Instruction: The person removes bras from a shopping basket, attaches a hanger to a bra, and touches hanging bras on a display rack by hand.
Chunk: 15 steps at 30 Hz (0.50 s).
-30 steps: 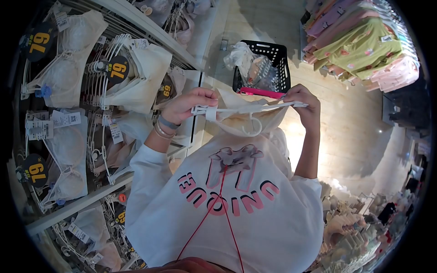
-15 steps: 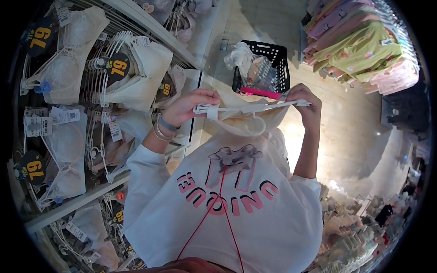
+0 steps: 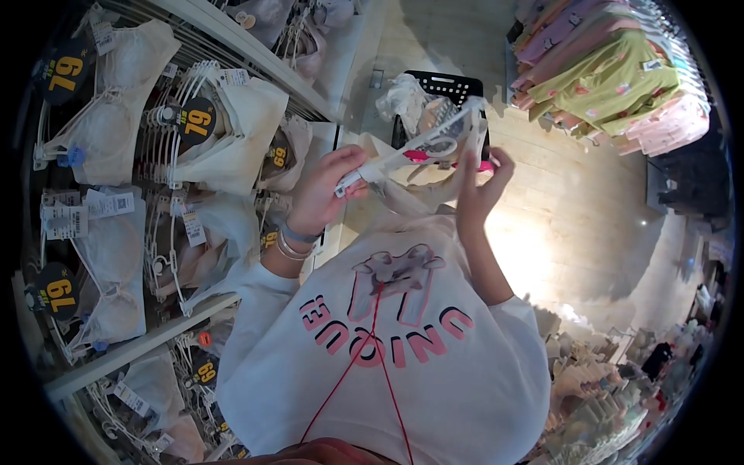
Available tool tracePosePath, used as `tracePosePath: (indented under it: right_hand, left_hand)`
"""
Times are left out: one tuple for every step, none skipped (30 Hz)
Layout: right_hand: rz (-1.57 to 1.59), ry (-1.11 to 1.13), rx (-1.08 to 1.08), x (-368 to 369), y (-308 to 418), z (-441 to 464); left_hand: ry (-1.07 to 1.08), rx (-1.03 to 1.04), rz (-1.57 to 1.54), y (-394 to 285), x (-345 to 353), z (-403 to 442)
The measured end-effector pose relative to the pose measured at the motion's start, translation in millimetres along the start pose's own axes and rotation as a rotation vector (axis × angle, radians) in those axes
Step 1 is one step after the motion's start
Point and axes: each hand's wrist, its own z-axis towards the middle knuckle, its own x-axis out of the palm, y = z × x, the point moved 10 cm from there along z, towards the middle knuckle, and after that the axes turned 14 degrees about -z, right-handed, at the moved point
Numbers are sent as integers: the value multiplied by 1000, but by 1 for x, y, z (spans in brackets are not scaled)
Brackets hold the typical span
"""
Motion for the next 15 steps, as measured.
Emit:
tracePosePath:
  right_hand:
    - [13,25,-77,4,17,-11]
    - [25,210,-220,22,42,-18]
    - [35,395,-359,37,71,-28]
    - [69,457,-367,44,92,-33]
    - [104,517,-379,53,108,-36]
    - [226,614,-218,66,99,-38]
    - [349,708,-56,79,90,-43]
    - [471,803,108,90,82,-49]
    - [511,840,148,93,83,-50]
    - [550,881,189,95,86,-51]
    - [589,922,234,97,87,-54]
    - [595,928,237,97,87,-54]
    - [600,931,241,98,86,-54]
    - [605,934,246,98,84,-55]
    - [627,930,263,98,82,-56]
  left_hand:
    - [-22,78,52,-3,3,-1]
    - [-44,155,104,-6,5,-2]
    - [-41,191,97,-4,7,-2]
    - [-36,226,89,-2,10,-2]
    - [-30,263,82,0,12,-2]
    - [-41,289,82,2,11,-1]
    - [-54,318,80,4,9,0]
    - [-69,347,77,5,6,0]
    - [-99,376,102,4,2,1]
    - [-132,404,125,4,-2,0]
    - [-168,430,148,4,-6,-2]
    - [-174,440,155,4,-7,-4]
    - [-180,447,163,5,-7,-4]
    - [-185,454,170,6,-7,-5]
    - [-189,413,108,12,-7,-4]
